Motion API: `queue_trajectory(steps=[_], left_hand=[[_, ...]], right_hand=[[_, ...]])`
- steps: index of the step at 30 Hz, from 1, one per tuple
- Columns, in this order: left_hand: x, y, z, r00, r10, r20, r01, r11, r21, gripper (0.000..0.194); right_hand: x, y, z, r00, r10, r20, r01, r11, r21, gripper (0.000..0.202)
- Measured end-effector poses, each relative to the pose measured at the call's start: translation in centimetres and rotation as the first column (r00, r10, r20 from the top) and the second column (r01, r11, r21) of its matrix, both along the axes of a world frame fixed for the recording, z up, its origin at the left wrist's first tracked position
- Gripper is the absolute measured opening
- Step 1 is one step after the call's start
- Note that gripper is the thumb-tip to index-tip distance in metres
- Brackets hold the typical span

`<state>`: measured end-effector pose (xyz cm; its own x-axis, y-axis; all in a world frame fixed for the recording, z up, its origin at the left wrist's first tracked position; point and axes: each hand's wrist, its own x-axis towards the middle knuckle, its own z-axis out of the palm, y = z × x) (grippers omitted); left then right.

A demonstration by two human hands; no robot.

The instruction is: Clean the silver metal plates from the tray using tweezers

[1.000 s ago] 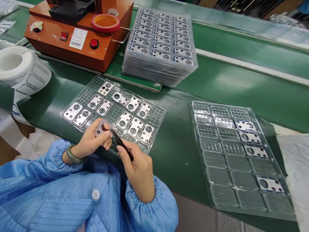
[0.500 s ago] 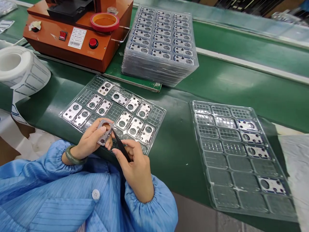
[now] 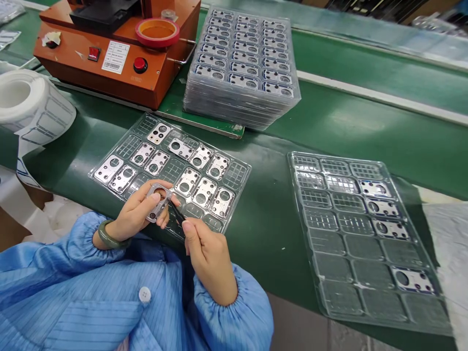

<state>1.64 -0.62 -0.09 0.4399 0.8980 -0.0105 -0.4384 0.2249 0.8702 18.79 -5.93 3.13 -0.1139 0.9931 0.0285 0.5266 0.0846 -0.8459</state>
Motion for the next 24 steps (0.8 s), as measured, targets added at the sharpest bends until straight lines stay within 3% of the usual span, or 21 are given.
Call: queue_trajectory(steps=[2,5,8,12,18,24], left_hand=[[0.0,0.0,-0.1,1.000,0.006,0.008,-0.006,1.000,0.001,0.025],[0.1,0.0,-0.2,1.000,0.010,0.012,-0.010,1.000,0.005,0.025],[0.1,0.0,-0.2,0.999,0.008,0.031,-0.009,1.000,0.011,0.024],[0.0,0.0,-0.3,0.999,-0.007,0.044,0.005,0.999,0.032,0.022],[-0.1,-0.2,-0.4,1.000,-0.007,0.011,0.007,0.999,0.053,0.023],[0.0,-0.1,-0.4,1.000,0.012,0.023,-0.013,0.999,0.051,0.023]], right_hand=[[-0.1,-0.1,-0.3,1.000,-0.005,0.009,0.005,1.000,0.002,0.037],[-0.3,-0.3,-1.2,0.997,-0.079,0.012,0.078,0.996,0.040,0.018],[-0.5,-0.6,-1.8,0.989,-0.145,0.025,0.139,0.977,0.159,0.026],[-0.4,-0.7,-1.5,0.984,-0.141,0.105,0.107,0.953,0.283,0.011],[0.1,-0.6,-0.7,0.998,-0.040,0.043,0.033,0.988,0.151,0.012],[0.1,-0.5,-0.8,0.995,0.087,-0.040,-0.088,0.996,-0.012,0.028]])
